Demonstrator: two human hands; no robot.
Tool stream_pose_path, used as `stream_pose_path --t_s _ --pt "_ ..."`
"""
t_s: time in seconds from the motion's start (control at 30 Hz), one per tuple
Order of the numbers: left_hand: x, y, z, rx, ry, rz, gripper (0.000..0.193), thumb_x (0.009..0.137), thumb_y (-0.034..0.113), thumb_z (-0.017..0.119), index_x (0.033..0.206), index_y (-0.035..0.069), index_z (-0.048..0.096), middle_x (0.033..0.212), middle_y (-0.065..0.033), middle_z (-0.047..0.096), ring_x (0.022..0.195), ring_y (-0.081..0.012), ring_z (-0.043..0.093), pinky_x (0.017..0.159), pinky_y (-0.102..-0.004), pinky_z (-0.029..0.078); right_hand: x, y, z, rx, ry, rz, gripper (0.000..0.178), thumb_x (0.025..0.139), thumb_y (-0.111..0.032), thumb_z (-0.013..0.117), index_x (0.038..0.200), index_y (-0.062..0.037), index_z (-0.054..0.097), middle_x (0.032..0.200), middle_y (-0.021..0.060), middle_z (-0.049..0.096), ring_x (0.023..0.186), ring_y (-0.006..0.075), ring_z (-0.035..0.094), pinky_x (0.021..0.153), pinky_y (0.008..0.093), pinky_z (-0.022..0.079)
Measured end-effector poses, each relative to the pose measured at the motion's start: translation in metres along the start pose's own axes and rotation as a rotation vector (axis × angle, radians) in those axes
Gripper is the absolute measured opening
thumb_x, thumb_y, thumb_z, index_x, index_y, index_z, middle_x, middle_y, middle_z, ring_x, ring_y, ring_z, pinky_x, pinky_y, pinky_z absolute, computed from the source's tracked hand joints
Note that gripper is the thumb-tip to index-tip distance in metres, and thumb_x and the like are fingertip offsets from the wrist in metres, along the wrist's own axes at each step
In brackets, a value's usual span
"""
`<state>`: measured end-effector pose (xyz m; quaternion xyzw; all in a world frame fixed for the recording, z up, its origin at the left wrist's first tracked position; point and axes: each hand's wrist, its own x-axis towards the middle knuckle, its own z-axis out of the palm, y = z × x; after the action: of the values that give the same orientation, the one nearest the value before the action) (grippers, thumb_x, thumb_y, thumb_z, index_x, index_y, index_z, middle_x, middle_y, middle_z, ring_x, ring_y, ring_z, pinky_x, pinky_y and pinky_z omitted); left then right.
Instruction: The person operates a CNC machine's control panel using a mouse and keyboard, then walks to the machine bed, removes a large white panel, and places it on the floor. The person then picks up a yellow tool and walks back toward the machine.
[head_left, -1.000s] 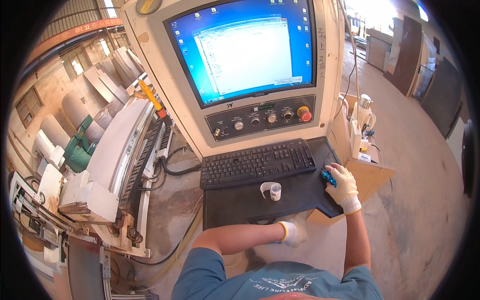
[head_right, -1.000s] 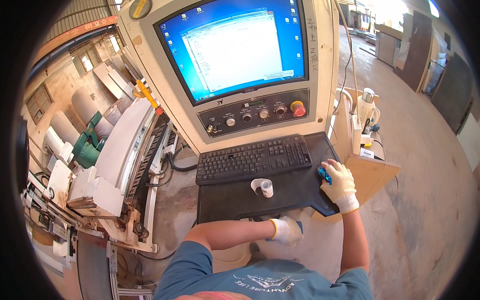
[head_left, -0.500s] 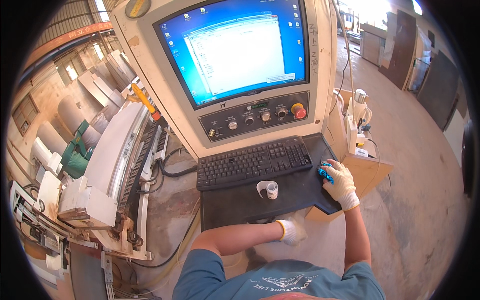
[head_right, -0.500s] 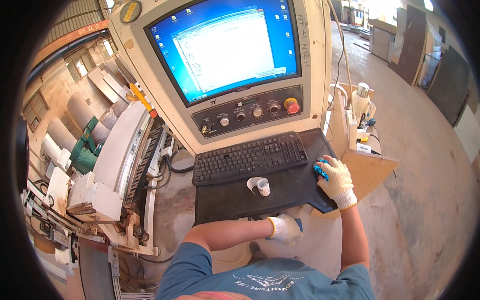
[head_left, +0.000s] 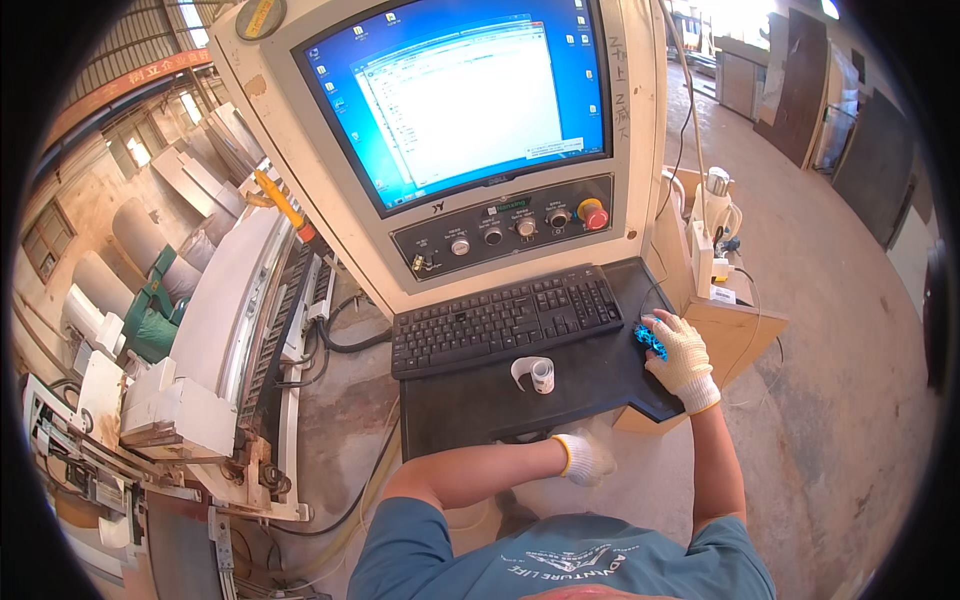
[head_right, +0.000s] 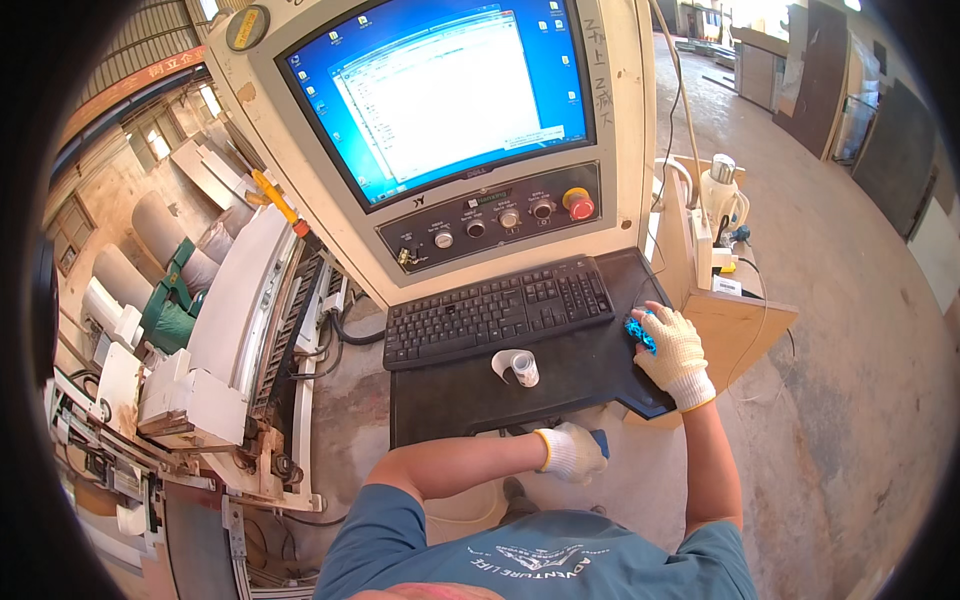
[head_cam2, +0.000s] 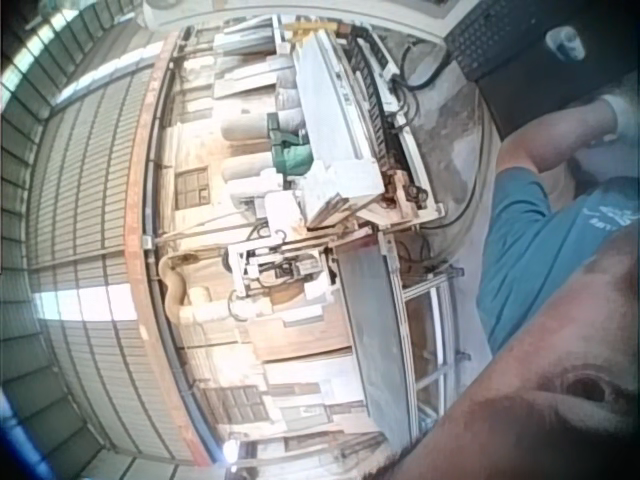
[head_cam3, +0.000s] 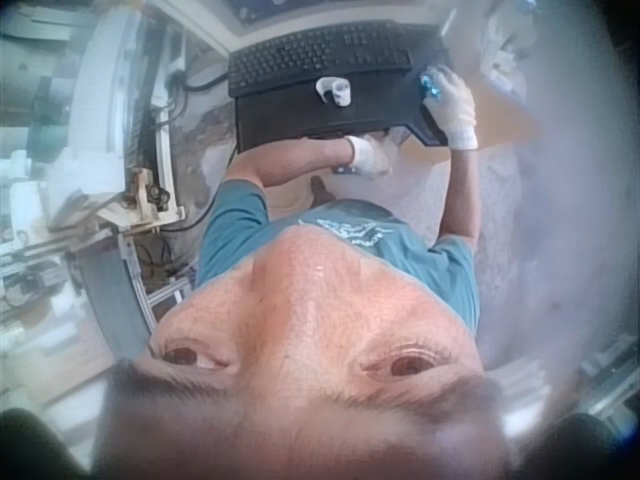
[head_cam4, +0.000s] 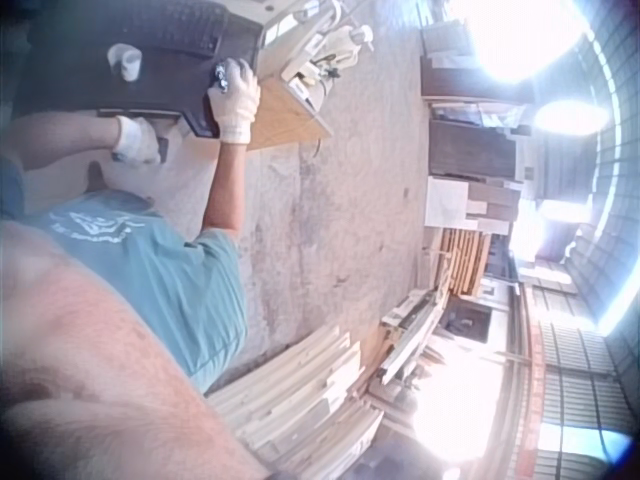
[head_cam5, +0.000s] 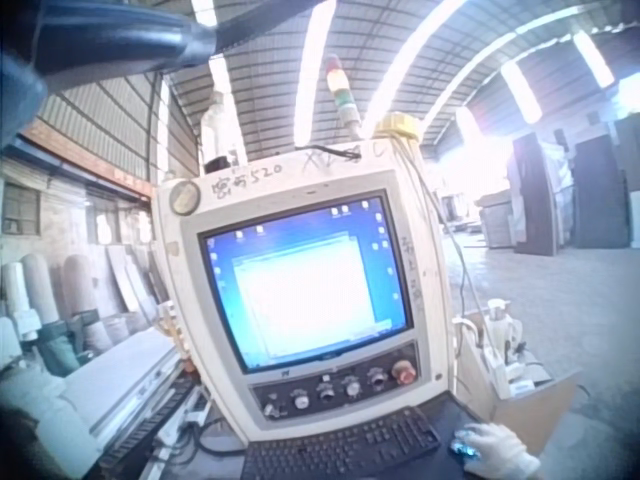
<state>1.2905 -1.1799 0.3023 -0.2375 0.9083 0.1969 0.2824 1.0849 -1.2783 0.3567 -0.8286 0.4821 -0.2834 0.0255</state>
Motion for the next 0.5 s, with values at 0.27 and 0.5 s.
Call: stream_pose_path --t_s 0.27,0.5 --pt "-0.0017 0.0006 -0.0025 0.004 -0.002 0.011 0.037 0.097 0.038 0.069 0.123 0.012 0.074 0.113 -0.0138 0.077 0.106 -0.0373 0.076 0.086 -0.0550 0.060 0.0004 -0.0031 -0.0018 0.028 0.019 0.039 0.069 0.078 -0.013 0.079 0.144 -0.0141 0.062 0.149 0.0130 0.061 0.134 0.0369 0.059 0.110 0.0485 0.049" --pt "-0.0010 -0.0014 -0.0009 -0.024 0.019 0.005 0.035 0.095 0.038 0.069 0.119 0.013 0.075 0.111 -0.0133 0.078 0.105 -0.0382 0.076 0.085 -0.0545 0.060 -0.0009 -0.0005 -0.0007 0.024 0.000 0.057 0.058 0.076 -0.015 0.079 0.134 -0.0158 0.071 0.151 0.0133 0.060 0.135 0.0365 0.059 0.111 0.0487 0.049"
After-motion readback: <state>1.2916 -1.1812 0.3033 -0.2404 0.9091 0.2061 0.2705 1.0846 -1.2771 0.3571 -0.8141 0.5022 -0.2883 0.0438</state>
